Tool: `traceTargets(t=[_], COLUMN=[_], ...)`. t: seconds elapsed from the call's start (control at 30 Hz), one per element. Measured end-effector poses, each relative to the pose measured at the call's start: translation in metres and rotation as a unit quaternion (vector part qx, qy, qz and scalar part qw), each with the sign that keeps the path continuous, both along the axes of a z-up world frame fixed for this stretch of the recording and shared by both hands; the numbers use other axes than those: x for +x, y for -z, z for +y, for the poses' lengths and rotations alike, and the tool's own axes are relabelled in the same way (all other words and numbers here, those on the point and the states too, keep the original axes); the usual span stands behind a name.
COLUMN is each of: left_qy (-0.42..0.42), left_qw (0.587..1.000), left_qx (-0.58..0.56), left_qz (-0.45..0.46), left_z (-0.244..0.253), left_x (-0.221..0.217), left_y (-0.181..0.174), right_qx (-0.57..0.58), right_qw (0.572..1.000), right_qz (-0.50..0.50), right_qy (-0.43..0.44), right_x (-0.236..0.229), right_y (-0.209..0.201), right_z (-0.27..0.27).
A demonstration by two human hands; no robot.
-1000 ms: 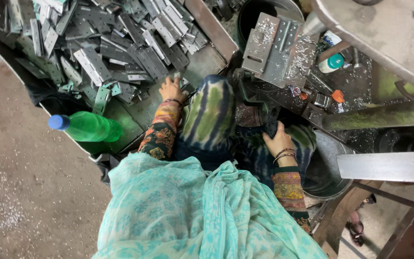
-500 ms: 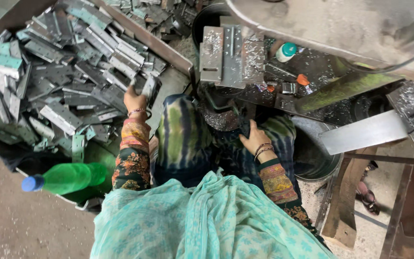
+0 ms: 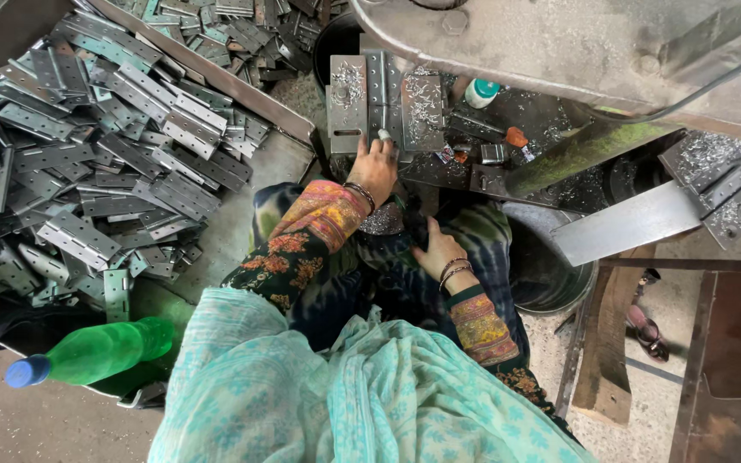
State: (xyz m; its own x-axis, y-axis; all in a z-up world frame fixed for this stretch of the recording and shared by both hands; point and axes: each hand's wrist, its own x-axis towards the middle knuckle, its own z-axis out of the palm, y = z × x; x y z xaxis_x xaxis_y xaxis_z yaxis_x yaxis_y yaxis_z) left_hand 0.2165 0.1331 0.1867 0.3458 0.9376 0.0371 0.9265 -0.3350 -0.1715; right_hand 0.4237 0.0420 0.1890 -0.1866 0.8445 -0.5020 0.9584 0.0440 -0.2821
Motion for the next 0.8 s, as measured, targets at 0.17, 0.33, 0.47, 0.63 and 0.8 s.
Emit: traceTargets(t=[0.17,0.33,0.47,0.63,0.8], left_qy=[0.013,-0.008,-0.023,-0.032,-0.089], left_qw=[0.999,0.998,0.998,0.999,0.988], left_qx=[0.009,0.016,0.011,-0.019,0.027], left_qz=[-0.043,-0.055,-0.061,-0.035,-0.123], left_z=[0.007,0.039,0.05,0.057,0.06], left_x=[-0.002,-0.015,-0.01,0.004,0.011], left_y=[0.026,0.034,0.036,0.057,0.066], right_qx=[0.009,-0.004,-0.007,0.042,0.11], right_qw=[1.0,1.0,1.0,0.997,0.991], right_qz=[0.013,-0.006,-0.027,-0.034,0.01], right_qy=[-0.002,-0.002,-0.006,0.047,0.072], right_x=[-0.003,-0.003,-0.001,0.006,0.011], right_y=[-0.004,-0.007,0.009,0.068,0.131], right_z=[-0.002,0.0,0.002,-0.013,-0.029])
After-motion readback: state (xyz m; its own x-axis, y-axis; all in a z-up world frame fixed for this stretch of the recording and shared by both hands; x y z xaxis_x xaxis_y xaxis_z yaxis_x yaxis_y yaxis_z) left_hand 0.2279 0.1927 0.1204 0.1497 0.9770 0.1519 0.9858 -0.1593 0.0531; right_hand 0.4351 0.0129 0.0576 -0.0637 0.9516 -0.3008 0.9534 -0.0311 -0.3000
